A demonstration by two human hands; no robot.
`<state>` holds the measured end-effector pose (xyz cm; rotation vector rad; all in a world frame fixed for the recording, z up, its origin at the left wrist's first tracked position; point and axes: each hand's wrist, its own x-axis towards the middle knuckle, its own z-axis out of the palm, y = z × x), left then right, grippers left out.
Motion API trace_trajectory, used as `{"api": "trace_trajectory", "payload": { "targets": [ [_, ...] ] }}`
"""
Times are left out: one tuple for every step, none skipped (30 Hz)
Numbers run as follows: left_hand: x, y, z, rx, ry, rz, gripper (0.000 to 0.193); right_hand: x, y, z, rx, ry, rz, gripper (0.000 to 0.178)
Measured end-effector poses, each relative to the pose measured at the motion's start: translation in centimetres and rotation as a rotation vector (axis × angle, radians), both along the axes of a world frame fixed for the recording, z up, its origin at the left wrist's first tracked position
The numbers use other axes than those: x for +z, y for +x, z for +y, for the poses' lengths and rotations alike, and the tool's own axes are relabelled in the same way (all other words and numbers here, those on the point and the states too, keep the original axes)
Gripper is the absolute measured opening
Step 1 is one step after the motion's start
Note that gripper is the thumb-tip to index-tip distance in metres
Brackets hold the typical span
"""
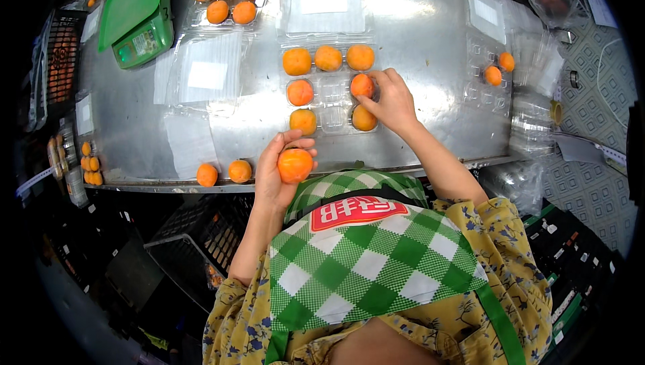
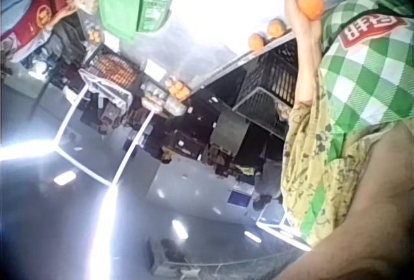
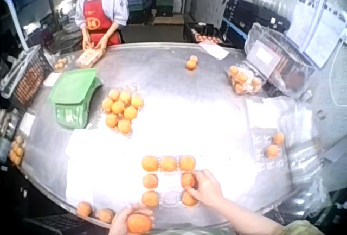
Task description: The person picks up persimmons from a metal table, removes the green calyx from the top of each fruit, and places them into clear plastic clamshell containers. The person works methodically, filling multiple containers with the prepared fruit.
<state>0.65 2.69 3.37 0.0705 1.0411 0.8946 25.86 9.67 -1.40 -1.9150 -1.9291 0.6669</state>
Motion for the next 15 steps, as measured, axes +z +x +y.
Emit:
{"api": "trace_trajectory", "payload": {
  "targets": [
    [-0.1,0.0,0.0,0.000,-0.001,-0.004,0.040,-0.1,-0.3,0.0,-0.001,-0.003,-0.026,0.039],
    [-0.2,0.0,-0.1,0.003,0.003,-0.009,0.040,-0.2,-0.5,0.0,-0.002,-0.007,-0.052,0.039],
    [-0.2,0.0,-0.1,0.006,0.006,-0.014,0.040,-0.2,-0.5,0.1,-0.004,0.011,-0.065,0.040],
    [-0.4,-0.1,-0.2,0.010,0.008,-0.017,0.040,-0.4,-0.7,0.0,-0.005,0.028,-0.076,0.040],
    [-0.4,-0.1,-0.2,0.012,0.007,-0.015,0.039,-0.5,-0.7,0.0,-0.006,0.045,-0.086,0.041],
    [-0.5,-0.2,-0.2,0.013,0.006,-0.014,0.039,-0.6,-0.8,0.0,-0.010,0.037,-0.088,0.041],
    [-0.5,-0.2,-0.3,0.015,0.005,-0.010,0.039,-0.6,-1.0,0.1,-0.014,0.030,-0.088,0.041],
    [-0.6,-0.2,-0.3,0.016,0.012,-0.015,0.039,-0.6,-1.1,0.1,-0.017,0.022,-0.088,0.041],
    [-0.7,-0.2,-0.4,0.017,0.019,-0.021,0.038,-0.6,-1.2,0.1,-0.020,0.025,-0.088,0.042],
    [-0.7,-0.3,-0.4,0.017,0.026,-0.025,0.038,-0.5,-1.4,0.2,-0.023,0.028,-0.087,0.042],
    [-0.6,-0.2,-0.3,0.018,0.026,-0.021,0.038,-0.5,-1.5,0.2,-0.027,0.031,-0.086,0.042],
    [-0.5,-0.2,-0.3,0.018,0.026,-0.017,0.037,-0.6,-1.7,0.2,-0.026,0.044,-0.085,0.042],
    [-0.5,-0.2,-0.2,0.018,0.025,-0.014,0.037,-0.6,-1.8,0.2,-0.025,0.057,-0.085,0.042],
    [-0.5,-0.2,-0.2,0.020,0.022,-0.014,0.037,-0.7,-1.9,0.2,-0.024,0.070,-0.085,0.042],
    [-0.5,-0.2,-0.2,0.021,0.018,-0.013,0.037,-0.7,-2.0,0.2,-0.024,0.060,-0.090,0.043]
  ]
}}
